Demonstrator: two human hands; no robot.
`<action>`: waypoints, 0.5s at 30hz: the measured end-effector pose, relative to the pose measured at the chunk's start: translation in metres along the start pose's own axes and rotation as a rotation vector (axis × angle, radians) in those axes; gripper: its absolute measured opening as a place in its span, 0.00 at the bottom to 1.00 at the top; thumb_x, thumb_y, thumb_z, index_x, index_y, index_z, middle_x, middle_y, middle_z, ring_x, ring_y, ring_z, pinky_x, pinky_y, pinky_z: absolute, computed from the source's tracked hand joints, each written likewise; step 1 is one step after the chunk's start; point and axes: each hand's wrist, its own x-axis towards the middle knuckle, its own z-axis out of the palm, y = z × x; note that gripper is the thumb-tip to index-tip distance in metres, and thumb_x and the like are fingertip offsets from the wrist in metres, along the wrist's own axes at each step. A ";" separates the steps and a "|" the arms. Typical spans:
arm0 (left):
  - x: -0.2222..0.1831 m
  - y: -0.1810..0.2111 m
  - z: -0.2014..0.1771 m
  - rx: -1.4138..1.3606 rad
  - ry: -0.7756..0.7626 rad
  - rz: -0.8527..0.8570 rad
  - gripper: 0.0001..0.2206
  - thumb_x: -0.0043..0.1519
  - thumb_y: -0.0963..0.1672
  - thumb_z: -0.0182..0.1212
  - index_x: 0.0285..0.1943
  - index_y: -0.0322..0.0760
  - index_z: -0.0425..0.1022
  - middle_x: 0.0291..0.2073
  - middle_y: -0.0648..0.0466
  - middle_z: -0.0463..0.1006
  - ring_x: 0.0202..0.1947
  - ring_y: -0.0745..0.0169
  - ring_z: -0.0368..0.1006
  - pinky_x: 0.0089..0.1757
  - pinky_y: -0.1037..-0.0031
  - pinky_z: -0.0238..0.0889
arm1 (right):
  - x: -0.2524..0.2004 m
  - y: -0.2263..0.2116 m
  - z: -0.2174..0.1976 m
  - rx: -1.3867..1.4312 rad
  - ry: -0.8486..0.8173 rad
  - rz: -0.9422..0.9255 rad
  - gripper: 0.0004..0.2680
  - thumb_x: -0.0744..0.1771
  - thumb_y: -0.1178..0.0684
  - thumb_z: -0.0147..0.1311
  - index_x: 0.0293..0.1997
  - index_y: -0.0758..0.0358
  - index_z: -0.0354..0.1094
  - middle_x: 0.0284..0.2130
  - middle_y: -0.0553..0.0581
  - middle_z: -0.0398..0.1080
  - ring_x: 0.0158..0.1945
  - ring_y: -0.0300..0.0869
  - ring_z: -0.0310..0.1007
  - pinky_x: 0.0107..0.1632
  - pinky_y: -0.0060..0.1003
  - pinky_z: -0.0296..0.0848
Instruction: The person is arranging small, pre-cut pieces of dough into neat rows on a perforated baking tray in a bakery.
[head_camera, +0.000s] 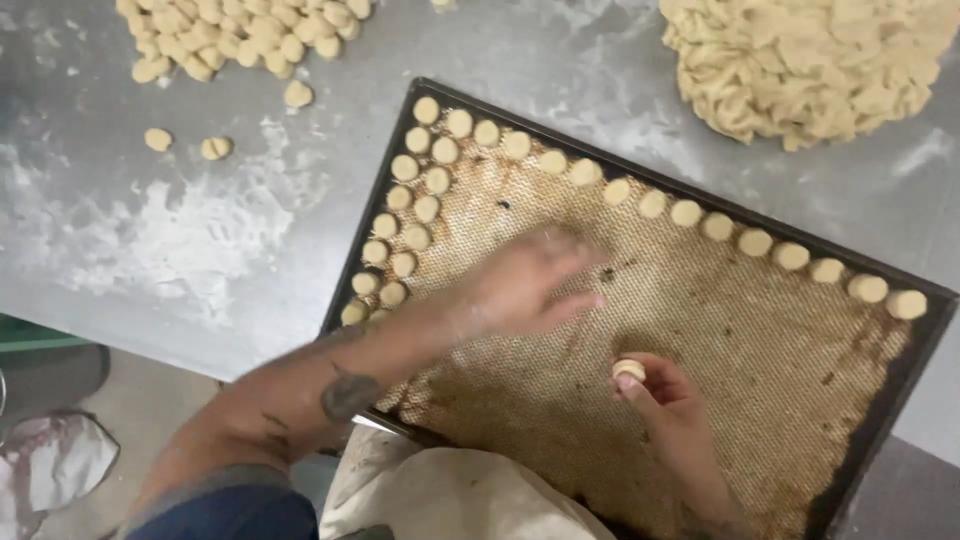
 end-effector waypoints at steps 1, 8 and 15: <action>0.009 -0.027 -0.036 -0.003 0.003 -0.002 0.24 0.82 0.55 0.49 0.74 0.37 0.79 0.59 0.44 0.89 0.60 0.46 0.86 0.62 0.50 0.82 | -0.003 -0.025 0.018 -0.004 0.000 0.002 0.10 0.71 0.61 0.65 0.59 0.66 0.83 0.50 0.62 0.87 0.51 0.47 0.88 0.54 0.42 0.89; 0.097 -0.328 -0.184 0.347 0.124 -0.333 0.07 0.72 0.41 0.62 0.55 0.40 0.85 0.45 0.44 0.90 0.48 0.36 0.87 0.48 0.44 0.81 | 0.034 -0.082 0.114 -0.255 0.154 0.075 0.14 0.71 0.59 0.65 0.66 0.64 0.82 0.50 0.60 0.87 0.51 0.47 0.85 0.55 0.42 0.86; 0.090 -0.395 -0.194 0.178 0.292 -0.207 0.13 0.63 0.39 0.81 0.42 0.44 0.75 0.43 0.51 0.80 0.45 0.50 0.78 0.45 0.63 0.72 | 0.157 -0.259 0.243 -0.602 0.195 -0.030 0.12 0.74 0.51 0.63 0.67 0.59 0.79 0.53 0.55 0.84 0.52 0.43 0.83 0.59 0.38 0.82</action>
